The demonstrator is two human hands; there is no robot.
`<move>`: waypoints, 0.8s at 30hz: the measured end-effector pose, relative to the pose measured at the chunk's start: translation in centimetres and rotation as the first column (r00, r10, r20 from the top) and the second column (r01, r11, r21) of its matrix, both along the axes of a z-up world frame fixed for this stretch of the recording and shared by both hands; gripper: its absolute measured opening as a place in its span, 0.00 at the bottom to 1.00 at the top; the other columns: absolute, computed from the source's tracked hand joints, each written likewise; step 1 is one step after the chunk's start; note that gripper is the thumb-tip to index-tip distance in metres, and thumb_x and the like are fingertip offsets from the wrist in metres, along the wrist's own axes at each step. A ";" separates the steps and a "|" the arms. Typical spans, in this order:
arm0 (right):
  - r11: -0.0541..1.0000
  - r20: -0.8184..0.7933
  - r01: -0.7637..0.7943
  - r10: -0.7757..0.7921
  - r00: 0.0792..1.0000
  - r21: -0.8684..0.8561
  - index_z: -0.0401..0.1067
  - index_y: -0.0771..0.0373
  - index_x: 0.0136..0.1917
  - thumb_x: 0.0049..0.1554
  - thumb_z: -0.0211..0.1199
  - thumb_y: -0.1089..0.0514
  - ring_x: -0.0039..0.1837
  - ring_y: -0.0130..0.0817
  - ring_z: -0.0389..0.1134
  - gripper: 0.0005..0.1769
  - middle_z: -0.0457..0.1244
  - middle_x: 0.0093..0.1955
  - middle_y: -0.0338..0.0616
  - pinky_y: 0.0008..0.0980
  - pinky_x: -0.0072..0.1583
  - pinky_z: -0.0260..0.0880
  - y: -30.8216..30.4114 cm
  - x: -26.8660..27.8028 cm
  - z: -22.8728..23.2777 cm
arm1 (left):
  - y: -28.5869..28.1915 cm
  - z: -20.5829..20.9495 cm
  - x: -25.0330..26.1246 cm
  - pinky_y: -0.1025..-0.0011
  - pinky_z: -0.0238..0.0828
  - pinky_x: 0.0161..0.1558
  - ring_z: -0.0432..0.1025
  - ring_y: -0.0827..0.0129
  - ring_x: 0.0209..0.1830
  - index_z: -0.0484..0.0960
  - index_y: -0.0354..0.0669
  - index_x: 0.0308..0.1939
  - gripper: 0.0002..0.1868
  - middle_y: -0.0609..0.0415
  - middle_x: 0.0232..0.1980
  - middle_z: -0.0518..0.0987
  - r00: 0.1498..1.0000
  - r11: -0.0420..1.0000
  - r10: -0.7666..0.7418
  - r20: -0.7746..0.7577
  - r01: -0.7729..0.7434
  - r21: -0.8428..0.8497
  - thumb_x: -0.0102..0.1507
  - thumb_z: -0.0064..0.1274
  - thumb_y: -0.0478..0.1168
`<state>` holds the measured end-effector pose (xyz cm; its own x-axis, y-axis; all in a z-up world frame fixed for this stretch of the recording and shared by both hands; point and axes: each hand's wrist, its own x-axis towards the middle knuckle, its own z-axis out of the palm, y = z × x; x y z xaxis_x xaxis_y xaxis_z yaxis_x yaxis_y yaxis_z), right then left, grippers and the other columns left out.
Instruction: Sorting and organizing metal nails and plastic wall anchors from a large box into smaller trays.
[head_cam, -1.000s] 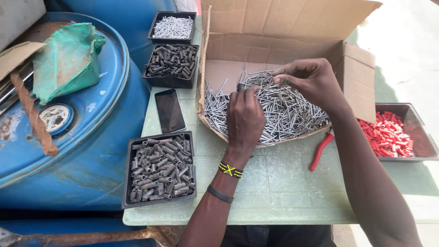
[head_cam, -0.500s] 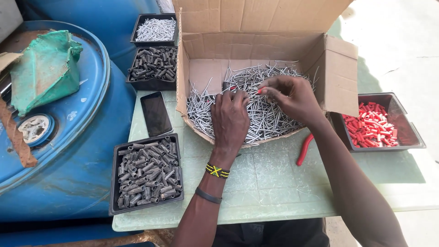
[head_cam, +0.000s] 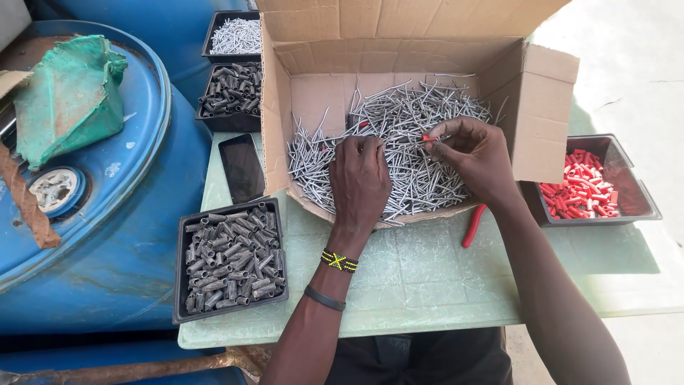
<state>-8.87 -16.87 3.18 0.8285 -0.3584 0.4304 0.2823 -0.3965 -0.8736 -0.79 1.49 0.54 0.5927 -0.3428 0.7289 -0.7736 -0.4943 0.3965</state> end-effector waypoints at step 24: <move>0.369 0.304 0.587 -0.592 0.746 -0.721 0.84 0.60 0.61 0.64 0.62 0.68 0.62 0.45 0.72 0.16 0.74 0.60 0.46 0.40 0.69 0.65 -12.6 -15.4 -1.9 | -0.7 -0.6 0.0 0.60 0.67 0.31 0.70 0.59 0.39 0.77 0.44 0.46 0.03 0.51 0.38 0.80 0.996 0.993 0.083 0.037 -0.086 0.075 0.70 0.47 0.36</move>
